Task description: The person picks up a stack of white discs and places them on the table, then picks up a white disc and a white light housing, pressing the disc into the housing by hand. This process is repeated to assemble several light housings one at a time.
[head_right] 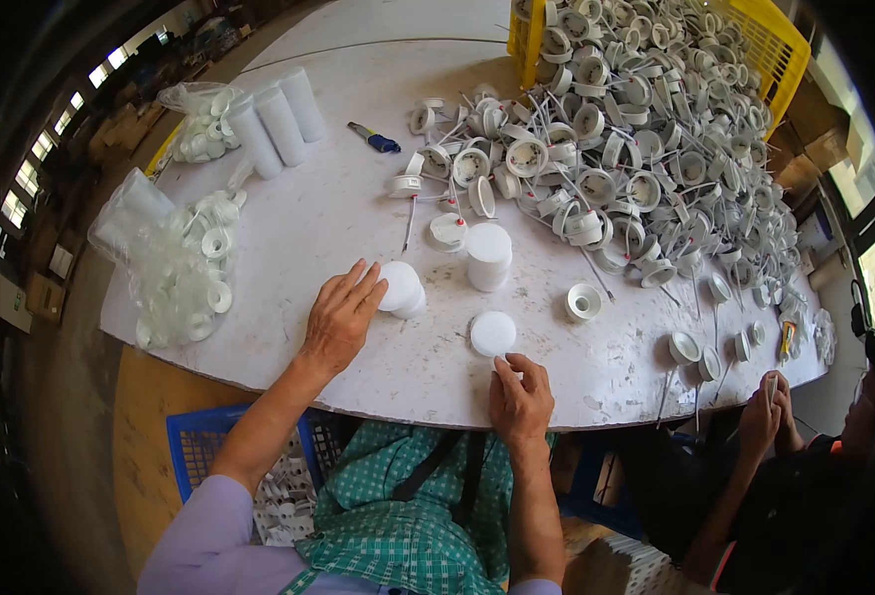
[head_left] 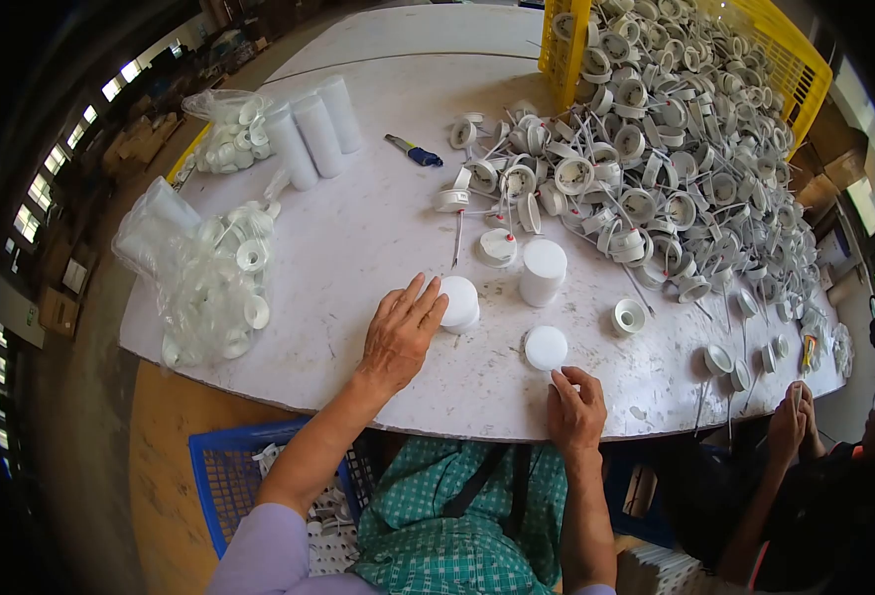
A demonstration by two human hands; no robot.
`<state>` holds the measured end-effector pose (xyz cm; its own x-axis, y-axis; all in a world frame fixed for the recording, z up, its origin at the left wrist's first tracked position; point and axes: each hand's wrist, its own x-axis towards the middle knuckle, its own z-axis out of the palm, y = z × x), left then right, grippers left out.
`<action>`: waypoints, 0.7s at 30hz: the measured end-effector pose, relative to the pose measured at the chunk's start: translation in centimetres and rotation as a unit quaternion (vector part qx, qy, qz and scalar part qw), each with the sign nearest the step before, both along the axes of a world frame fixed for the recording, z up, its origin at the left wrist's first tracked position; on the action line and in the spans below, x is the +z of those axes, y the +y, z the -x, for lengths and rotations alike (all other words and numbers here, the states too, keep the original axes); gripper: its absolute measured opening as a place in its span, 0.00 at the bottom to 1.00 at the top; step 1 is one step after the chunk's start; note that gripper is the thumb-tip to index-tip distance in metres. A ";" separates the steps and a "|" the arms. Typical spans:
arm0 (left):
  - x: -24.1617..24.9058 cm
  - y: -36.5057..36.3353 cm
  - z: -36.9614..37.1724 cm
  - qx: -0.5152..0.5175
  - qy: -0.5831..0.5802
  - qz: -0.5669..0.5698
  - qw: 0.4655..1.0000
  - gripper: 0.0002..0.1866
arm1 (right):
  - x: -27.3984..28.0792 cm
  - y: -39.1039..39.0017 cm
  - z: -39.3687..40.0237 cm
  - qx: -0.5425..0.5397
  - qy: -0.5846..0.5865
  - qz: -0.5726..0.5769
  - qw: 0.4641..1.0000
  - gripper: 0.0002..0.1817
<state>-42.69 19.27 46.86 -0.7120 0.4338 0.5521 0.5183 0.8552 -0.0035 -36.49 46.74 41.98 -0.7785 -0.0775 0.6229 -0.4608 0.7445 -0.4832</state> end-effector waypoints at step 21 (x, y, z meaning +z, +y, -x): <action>0.9 5.0 -8.3 -0.032 -0.531 -0.533 0.658 0.12 | 0.8 -4.9 -3.2 0.160 -0.384 0.601 0.683 0.09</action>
